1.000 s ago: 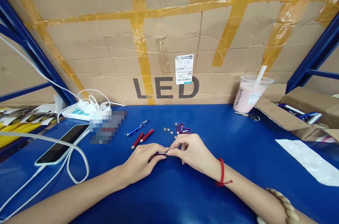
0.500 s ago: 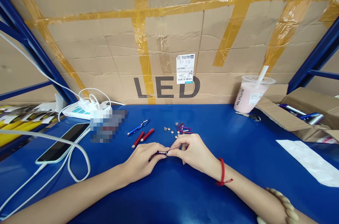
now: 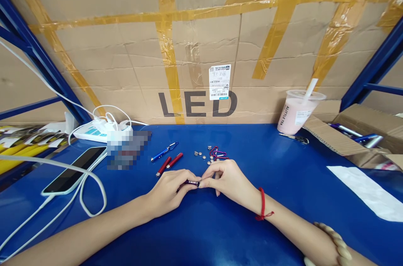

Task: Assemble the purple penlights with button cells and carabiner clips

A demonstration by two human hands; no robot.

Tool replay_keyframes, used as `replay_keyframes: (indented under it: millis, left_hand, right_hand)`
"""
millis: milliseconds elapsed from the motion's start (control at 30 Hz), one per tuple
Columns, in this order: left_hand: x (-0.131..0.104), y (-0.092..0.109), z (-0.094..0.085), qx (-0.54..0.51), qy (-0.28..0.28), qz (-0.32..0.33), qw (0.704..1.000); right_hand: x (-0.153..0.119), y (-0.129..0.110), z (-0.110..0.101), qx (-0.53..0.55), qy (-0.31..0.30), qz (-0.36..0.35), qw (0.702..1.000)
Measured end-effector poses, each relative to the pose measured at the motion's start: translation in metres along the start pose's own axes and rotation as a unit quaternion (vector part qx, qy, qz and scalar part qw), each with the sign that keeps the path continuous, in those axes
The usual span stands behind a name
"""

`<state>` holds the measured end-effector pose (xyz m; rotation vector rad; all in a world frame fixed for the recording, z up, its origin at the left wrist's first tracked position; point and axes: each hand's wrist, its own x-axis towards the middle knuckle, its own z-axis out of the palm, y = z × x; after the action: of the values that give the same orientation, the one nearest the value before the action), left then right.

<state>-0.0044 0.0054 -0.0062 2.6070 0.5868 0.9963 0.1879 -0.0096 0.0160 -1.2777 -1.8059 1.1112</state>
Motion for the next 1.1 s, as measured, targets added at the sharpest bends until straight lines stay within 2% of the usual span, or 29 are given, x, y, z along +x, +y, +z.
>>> replay_keyframes:
  millis: [1100]
  left_hand:
    - [0.001,0.0028,-0.0019,-0.019,-0.006,-0.016,1.0]
  right_hand:
    - [-0.0021,0.0016,-0.0016,-0.027,0.003,-0.023,0.999]
